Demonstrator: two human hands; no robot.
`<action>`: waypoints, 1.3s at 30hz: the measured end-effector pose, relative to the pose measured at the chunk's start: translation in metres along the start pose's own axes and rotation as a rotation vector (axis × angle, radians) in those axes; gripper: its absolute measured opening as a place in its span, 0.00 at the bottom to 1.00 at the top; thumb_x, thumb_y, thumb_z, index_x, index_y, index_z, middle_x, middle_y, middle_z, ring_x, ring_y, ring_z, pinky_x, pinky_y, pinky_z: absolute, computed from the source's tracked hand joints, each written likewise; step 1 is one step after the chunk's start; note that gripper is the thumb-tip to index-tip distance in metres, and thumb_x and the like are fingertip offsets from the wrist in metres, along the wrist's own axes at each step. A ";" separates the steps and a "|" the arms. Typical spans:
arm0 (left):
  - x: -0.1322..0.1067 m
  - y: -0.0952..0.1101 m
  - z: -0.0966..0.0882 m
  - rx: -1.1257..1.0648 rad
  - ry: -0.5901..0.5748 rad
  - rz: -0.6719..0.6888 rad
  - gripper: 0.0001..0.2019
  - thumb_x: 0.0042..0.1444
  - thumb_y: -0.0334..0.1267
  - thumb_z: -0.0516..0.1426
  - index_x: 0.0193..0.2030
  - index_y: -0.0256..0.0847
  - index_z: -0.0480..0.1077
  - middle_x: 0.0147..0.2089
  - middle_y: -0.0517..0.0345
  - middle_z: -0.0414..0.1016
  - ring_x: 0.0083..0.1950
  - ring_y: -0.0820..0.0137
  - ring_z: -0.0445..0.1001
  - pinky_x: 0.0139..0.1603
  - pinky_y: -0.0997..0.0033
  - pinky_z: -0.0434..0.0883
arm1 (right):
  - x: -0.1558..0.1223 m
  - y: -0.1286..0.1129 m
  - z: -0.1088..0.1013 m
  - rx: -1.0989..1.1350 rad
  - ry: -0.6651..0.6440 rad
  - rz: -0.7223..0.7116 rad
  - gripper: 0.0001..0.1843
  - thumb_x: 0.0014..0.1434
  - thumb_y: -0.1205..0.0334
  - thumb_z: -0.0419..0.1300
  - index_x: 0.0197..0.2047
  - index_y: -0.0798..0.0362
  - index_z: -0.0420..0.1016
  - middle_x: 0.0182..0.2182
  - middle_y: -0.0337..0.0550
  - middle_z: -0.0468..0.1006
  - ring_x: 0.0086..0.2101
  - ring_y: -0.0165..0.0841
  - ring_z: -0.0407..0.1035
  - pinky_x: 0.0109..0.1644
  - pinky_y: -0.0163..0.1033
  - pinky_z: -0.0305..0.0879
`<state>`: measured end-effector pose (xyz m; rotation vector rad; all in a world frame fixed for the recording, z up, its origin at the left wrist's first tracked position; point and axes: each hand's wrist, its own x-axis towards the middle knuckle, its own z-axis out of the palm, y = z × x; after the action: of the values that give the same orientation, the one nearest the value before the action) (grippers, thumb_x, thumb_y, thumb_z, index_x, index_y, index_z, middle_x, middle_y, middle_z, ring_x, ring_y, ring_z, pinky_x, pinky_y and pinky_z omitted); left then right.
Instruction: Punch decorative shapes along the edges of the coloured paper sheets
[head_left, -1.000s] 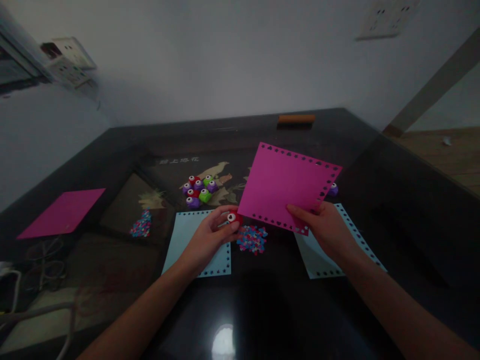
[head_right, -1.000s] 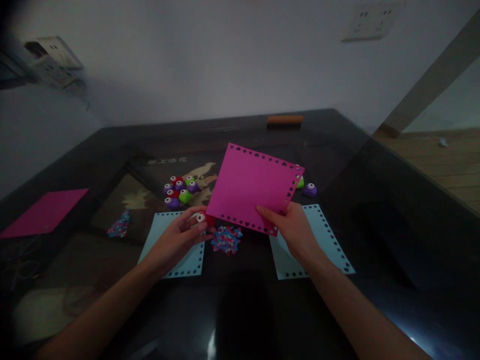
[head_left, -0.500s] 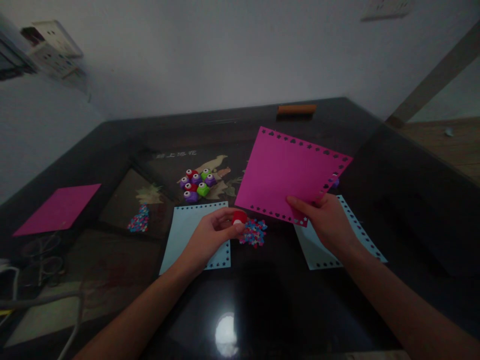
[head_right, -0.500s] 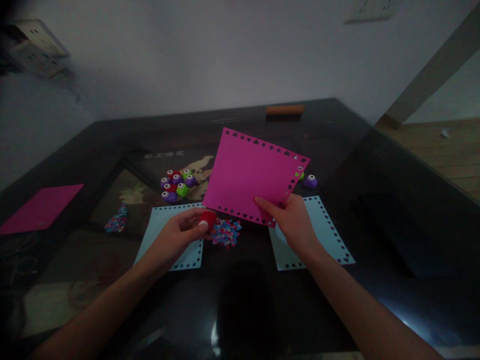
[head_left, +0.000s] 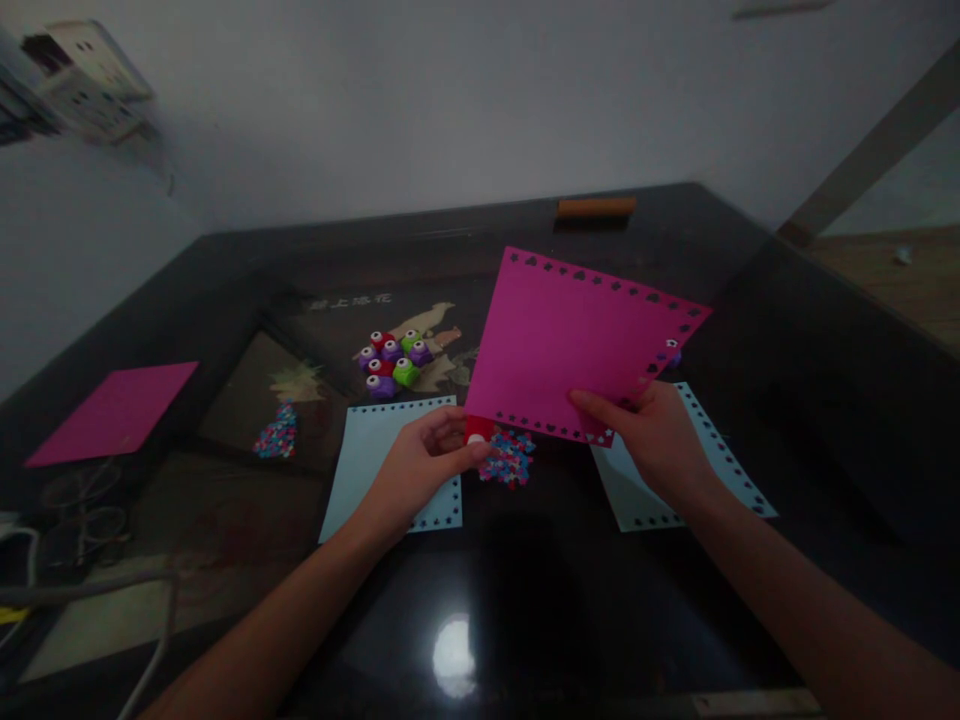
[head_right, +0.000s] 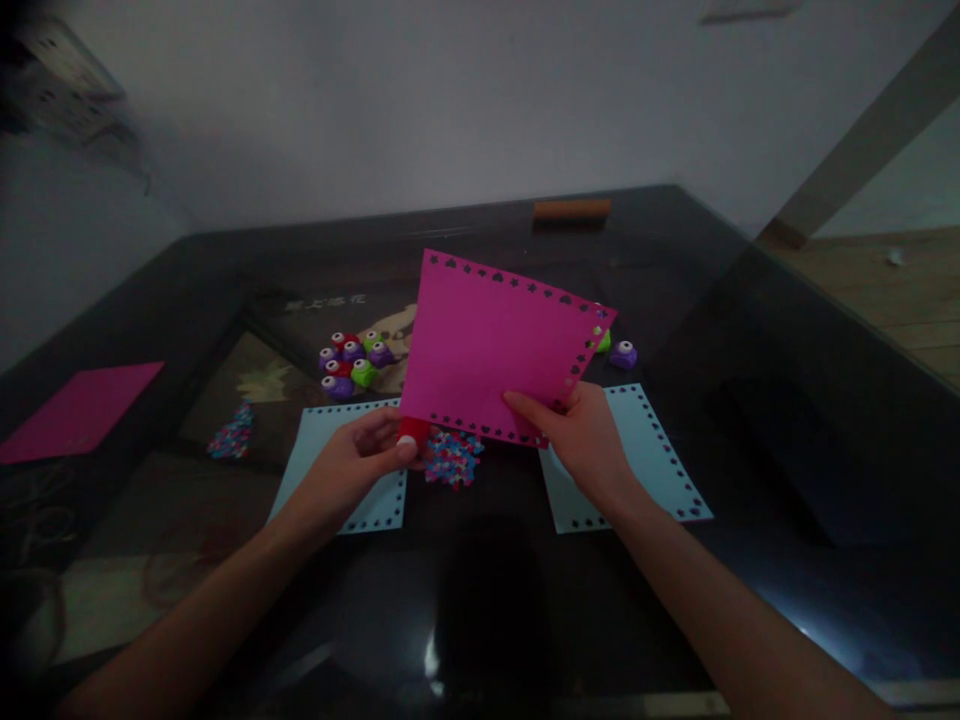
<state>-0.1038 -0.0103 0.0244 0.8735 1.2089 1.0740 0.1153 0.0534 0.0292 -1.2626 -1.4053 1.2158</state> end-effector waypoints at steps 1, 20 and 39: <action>0.000 0.000 0.000 0.004 0.004 0.000 0.16 0.42 0.37 0.66 0.39 0.37 0.71 0.37 0.57 0.78 0.37 0.70 0.75 0.38 0.71 0.73 | 0.000 0.000 0.000 0.000 0.002 -0.001 0.12 0.46 0.56 0.68 0.34 0.52 0.80 0.33 0.42 0.83 0.32 0.37 0.76 0.38 0.42 0.72; 0.000 0.002 -0.001 0.138 0.045 0.046 0.13 0.43 0.40 0.65 0.36 0.37 0.72 0.33 0.58 0.77 0.32 0.72 0.72 0.28 0.75 0.67 | -0.006 -0.006 0.004 -0.182 -0.011 -0.144 0.07 0.49 0.61 0.66 0.34 0.52 0.80 0.34 0.40 0.83 0.34 0.38 0.77 0.39 0.42 0.72; 0.001 0.000 -0.002 0.071 0.092 0.005 0.18 0.41 0.45 0.67 0.37 0.37 0.75 0.34 0.55 0.78 0.31 0.70 0.74 0.34 0.70 0.73 | -0.007 -0.005 0.004 -0.214 -0.051 -0.142 0.05 0.49 0.59 0.66 0.31 0.50 0.80 0.30 0.39 0.83 0.30 0.35 0.75 0.35 0.41 0.71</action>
<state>-0.1061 -0.0096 0.0236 0.8903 1.3293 1.0908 0.1116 0.0461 0.0332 -1.2587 -1.6683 1.0289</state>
